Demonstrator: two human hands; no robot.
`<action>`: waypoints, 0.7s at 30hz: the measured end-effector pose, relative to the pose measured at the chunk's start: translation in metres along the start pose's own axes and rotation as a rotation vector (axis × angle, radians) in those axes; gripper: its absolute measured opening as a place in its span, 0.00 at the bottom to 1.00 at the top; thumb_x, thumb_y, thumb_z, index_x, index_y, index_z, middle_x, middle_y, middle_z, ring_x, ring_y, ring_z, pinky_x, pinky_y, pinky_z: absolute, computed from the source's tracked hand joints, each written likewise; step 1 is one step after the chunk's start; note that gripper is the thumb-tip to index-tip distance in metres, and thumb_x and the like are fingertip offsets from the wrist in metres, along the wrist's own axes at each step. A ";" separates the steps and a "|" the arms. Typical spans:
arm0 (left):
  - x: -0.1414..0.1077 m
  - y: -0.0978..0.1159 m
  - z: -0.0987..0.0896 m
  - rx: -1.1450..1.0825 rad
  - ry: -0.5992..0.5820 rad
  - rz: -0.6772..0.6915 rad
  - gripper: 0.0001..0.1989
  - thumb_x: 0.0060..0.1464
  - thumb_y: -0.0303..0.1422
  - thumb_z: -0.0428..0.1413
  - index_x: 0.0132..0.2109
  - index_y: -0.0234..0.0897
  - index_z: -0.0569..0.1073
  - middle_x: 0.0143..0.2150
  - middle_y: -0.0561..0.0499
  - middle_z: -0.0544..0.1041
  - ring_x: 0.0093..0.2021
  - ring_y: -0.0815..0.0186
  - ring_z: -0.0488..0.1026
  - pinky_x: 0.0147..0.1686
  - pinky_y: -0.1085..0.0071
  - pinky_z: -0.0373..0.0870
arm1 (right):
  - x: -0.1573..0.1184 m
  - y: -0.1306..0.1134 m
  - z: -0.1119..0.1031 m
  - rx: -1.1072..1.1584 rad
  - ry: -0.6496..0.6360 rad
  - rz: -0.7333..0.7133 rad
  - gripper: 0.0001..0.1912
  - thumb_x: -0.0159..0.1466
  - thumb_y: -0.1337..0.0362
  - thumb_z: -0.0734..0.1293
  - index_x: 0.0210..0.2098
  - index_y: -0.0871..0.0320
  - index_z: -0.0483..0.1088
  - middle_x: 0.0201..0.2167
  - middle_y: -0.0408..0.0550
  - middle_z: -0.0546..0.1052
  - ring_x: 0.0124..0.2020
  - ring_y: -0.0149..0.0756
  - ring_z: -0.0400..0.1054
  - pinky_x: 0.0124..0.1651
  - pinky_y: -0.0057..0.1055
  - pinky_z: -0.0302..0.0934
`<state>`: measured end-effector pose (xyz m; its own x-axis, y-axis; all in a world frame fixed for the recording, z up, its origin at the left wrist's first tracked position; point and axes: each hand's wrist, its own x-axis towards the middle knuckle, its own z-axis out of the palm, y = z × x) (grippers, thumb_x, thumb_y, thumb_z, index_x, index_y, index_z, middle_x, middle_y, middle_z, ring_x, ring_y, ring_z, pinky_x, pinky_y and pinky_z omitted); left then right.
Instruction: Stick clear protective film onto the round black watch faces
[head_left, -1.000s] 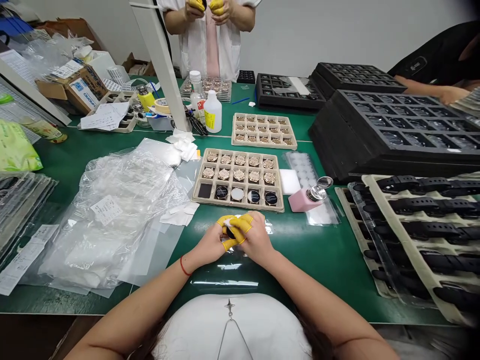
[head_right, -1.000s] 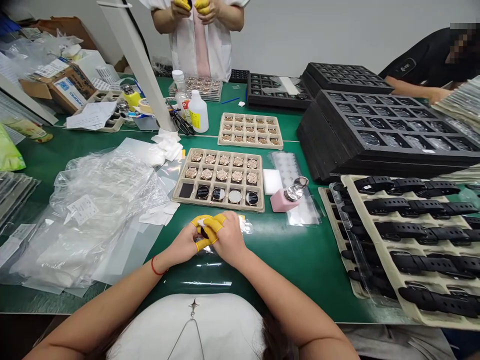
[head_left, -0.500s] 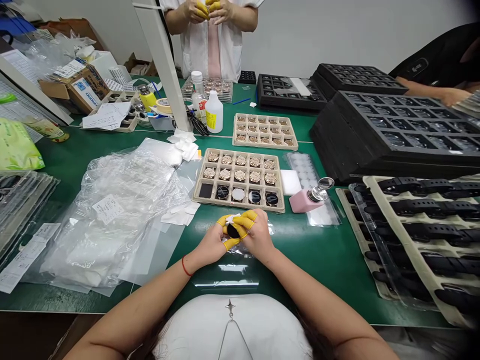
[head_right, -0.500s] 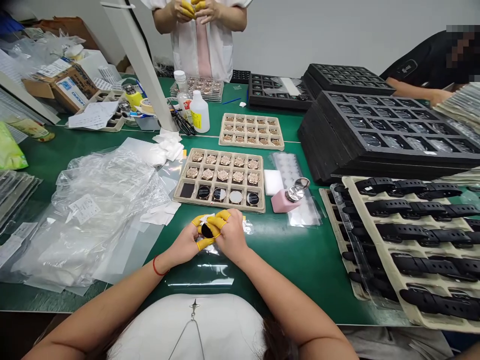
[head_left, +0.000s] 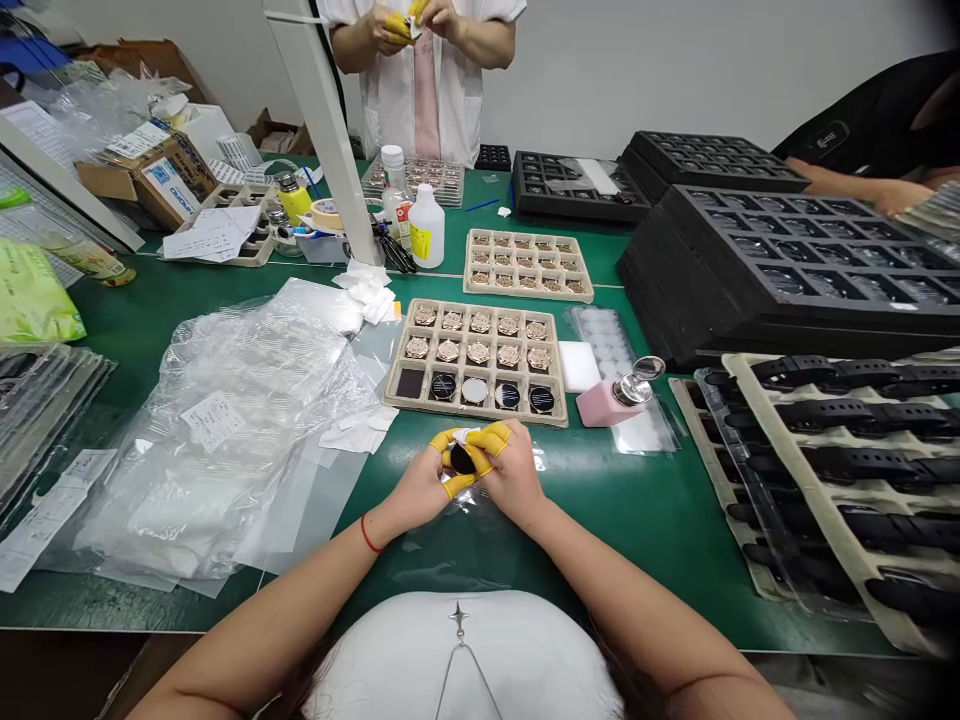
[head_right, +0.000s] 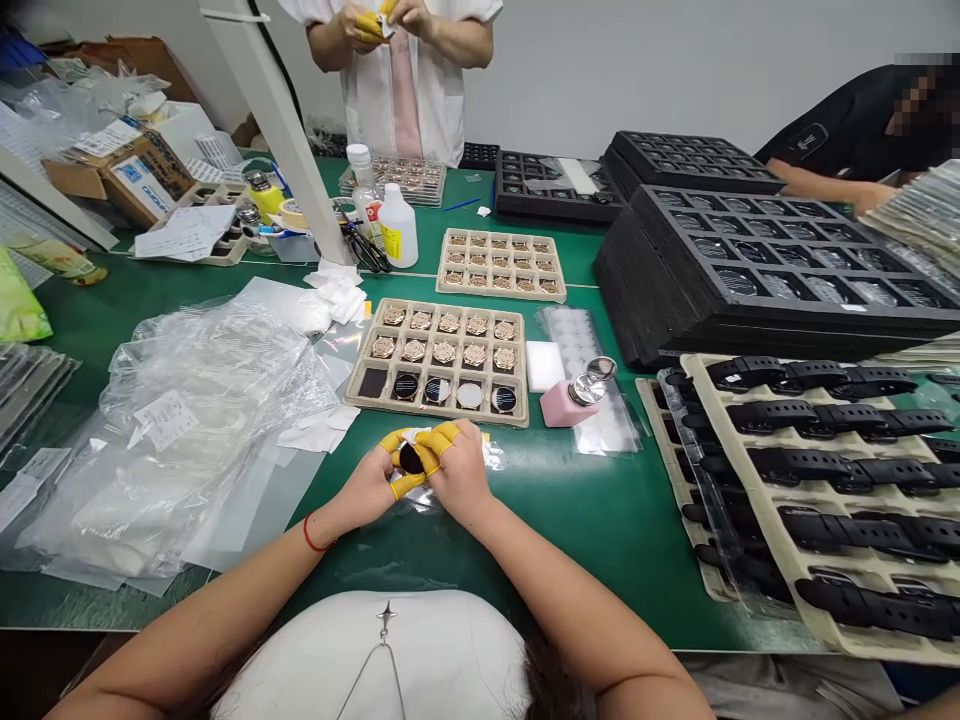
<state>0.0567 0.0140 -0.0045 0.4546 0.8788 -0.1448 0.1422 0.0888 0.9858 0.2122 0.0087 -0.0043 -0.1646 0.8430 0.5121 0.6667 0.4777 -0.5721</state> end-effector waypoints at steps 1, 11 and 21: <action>0.000 0.001 0.000 -0.008 0.005 -0.001 0.22 0.50 0.33 0.58 0.51 0.36 0.63 0.40 0.49 0.74 0.37 0.65 0.72 0.36 0.70 0.69 | 0.001 0.001 -0.002 -0.004 -0.001 0.008 0.07 0.64 0.65 0.62 0.37 0.53 0.73 0.31 0.46 0.74 0.35 0.38 0.60 0.39 0.38 0.54; -0.001 -0.007 0.000 0.072 0.001 0.042 0.17 0.47 0.26 0.56 0.46 0.35 0.66 0.43 0.48 0.73 0.42 0.63 0.71 0.42 0.69 0.68 | -0.009 -0.018 0.005 -0.031 -0.074 -0.072 0.07 0.63 0.67 0.62 0.40 0.56 0.70 0.32 0.48 0.73 0.36 0.39 0.59 0.41 0.37 0.53; -0.001 -0.002 0.001 -0.034 0.034 -0.030 0.24 0.48 0.29 0.58 0.53 0.36 0.62 0.43 0.47 0.74 0.40 0.65 0.73 0.39 0.70 0.69 | -0.011 -0.007 0.001 -0.051 -0.028 -0.025 0.05 0.64 0.66 0.62 0.36 0.56 0.70 0.31 0.47 0.73 0.36 0.38 0.59 0.42 0.38 0.52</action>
<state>0.0571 0.0128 -0.0066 0.4204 0.8910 -0.1716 0.1250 0.1305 0.9835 0.2086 -0.0033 -0.0069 -0.2018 0.8380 0.5070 0.6983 0.4860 -0.5255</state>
